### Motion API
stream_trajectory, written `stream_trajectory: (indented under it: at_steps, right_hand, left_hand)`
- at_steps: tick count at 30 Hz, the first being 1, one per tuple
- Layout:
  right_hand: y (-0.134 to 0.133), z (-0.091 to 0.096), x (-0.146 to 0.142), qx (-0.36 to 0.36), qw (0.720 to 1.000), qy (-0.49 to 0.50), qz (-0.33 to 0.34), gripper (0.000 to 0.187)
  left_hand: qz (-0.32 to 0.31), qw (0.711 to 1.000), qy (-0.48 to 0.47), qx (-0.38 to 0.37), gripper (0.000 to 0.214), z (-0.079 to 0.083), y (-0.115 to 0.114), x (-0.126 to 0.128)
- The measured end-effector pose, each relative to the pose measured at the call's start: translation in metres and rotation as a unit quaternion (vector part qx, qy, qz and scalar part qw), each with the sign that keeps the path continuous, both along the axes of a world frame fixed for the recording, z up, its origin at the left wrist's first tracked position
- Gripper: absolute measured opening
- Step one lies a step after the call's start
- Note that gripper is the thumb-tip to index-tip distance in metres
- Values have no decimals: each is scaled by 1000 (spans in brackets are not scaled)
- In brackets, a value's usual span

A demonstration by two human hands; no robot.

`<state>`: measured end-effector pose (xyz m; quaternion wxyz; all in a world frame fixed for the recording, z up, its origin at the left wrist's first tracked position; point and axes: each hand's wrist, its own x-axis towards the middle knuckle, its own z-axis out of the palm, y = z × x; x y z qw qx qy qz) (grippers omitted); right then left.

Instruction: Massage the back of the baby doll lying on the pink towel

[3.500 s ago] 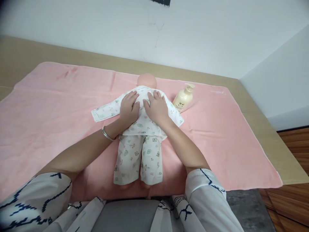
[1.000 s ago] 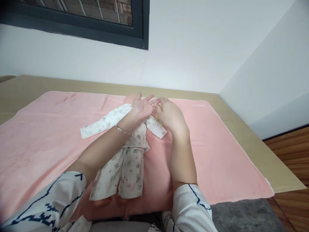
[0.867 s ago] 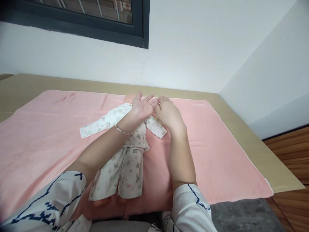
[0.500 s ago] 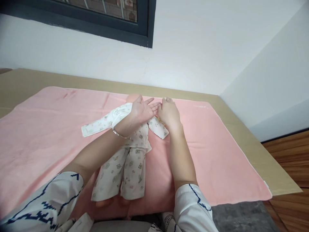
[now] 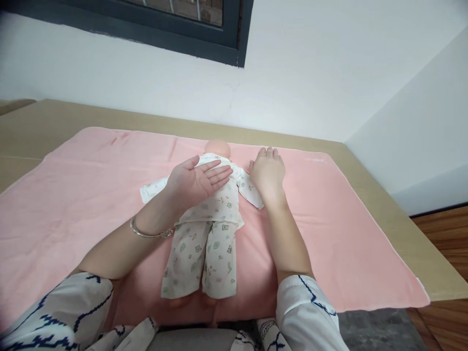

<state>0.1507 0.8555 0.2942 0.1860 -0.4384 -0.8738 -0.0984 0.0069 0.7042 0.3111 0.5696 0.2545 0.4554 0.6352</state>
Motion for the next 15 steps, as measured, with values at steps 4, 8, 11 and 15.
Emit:
stream_trajectory:
  at_steps: [4,8,11,15]
  right_hand:
    - [-4,-6,-4,-18,999,-18,-28,65]
    - [-26,2,-6,-25,997,-66,-30,56]
    - [-59,13,-9,-22,997,-27,66,48]
    - [-108,18,-11,-56,966,86,237,57]
  left_hand:
    - [23,995,-90,-19,66,10,-15,-4]
    - [38,988,-151,-8,61,20,-29,-4]
    - [25,984,-176,-23,60,31,-44,1]
    - [14,983,-183,26,59,50,-74,7]
